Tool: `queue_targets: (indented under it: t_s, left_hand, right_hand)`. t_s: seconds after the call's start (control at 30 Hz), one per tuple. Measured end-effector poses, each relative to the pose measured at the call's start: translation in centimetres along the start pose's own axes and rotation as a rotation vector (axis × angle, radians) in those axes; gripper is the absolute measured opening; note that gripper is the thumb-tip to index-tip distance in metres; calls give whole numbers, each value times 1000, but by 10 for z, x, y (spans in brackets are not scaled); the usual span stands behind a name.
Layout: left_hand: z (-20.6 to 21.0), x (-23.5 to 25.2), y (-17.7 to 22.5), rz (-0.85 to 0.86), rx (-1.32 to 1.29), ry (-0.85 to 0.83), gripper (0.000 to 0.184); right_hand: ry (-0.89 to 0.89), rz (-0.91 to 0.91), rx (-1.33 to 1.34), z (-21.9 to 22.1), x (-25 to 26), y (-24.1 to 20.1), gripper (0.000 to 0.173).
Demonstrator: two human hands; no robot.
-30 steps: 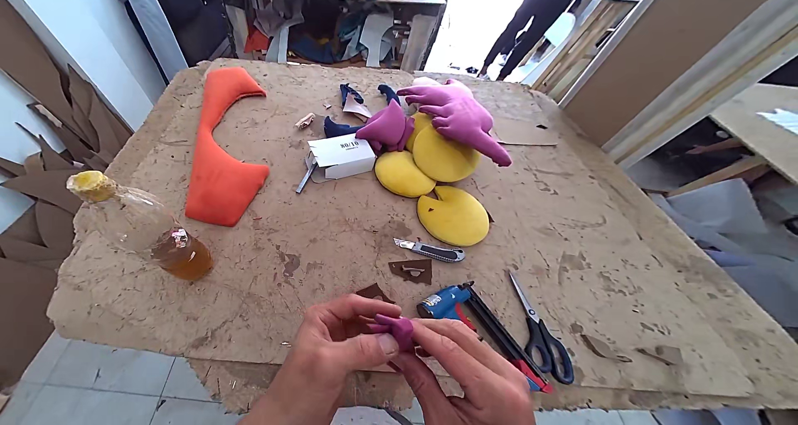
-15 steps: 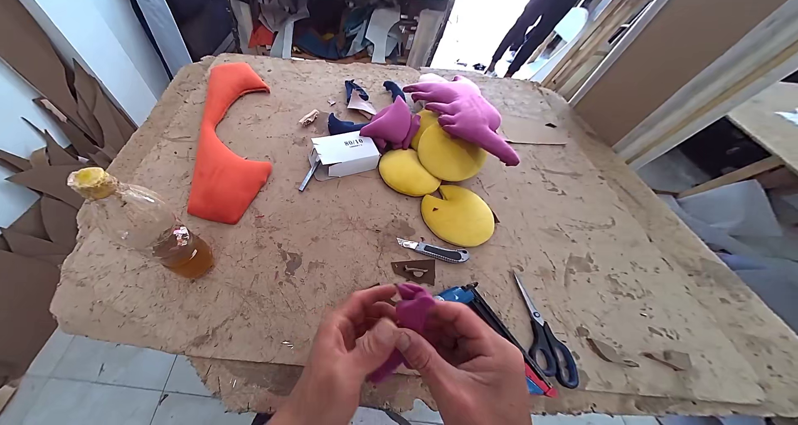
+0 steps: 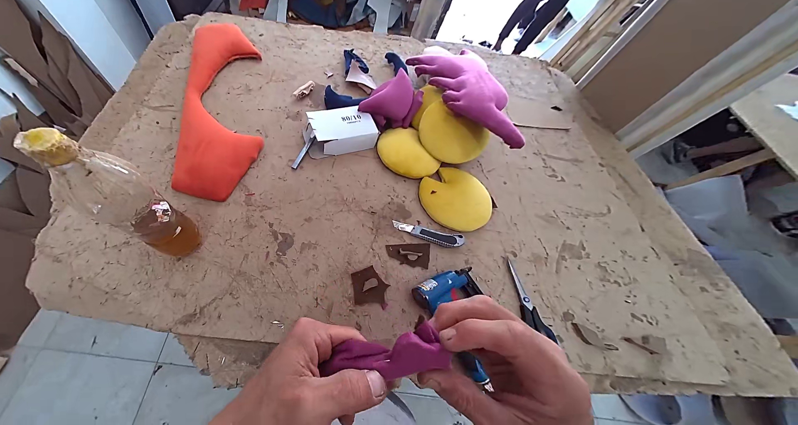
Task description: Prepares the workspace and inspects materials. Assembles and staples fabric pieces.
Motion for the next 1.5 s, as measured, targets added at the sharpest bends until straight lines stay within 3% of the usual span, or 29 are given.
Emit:
queue_targets:
  t_s: [0.2, 0.3, 0.6, 0.7, 0.87, 0.97, 1.1, 1.3, 1.5]
  left_hand:
    - [5, -5, 3, -29, 13, -39, 16]
    - [10, -6, 6, 8, 73, -20, 30]
    - [18, -9, 4, 74, 207, 32, 23]
    - [16, -9, 4, 135, 237, 56, 26]
    - [21, -10, 11, 401, 477, 257, 25]
    - [24, -11, 10, 454, 569, 325, 25]
    - [28, -12, 11, 545, 647, 310, 25]
    - [25, -11, 9, 539, 656, 277, 24]
    - [28, -10, 7, 738, 830, 270, 20]
  right_hand:
    - [-66, -22, -42, 3, -4, -3, 26]
    - [-94, 19, -31, 6, -8, -5, 23]
    - [-193, -34, 62, 19, -15, -3, 24]
    - [-98, 2, 97, 17, -19, 2, 21]
    - [100, 383, 343, 17, -24, -1, 36]
    - [155, 509, 399, 24, -25, -7, 24]
    - [213, 474, 520, 25, -25, -7, 17]
    - [197, 433, 362, 21, -26, -9, 14]
    - [174, 488, 365, 24, -27, -4, 11]
Point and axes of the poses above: each hand's wrist, its own x-axis towards the middle knuckle, its own z-axis out of the palm, y = z × x, the point moved 4 cm from there along x, towards the middle knuckle, and after that the axes turned 9 degrees about y, right-handed, at the moved point
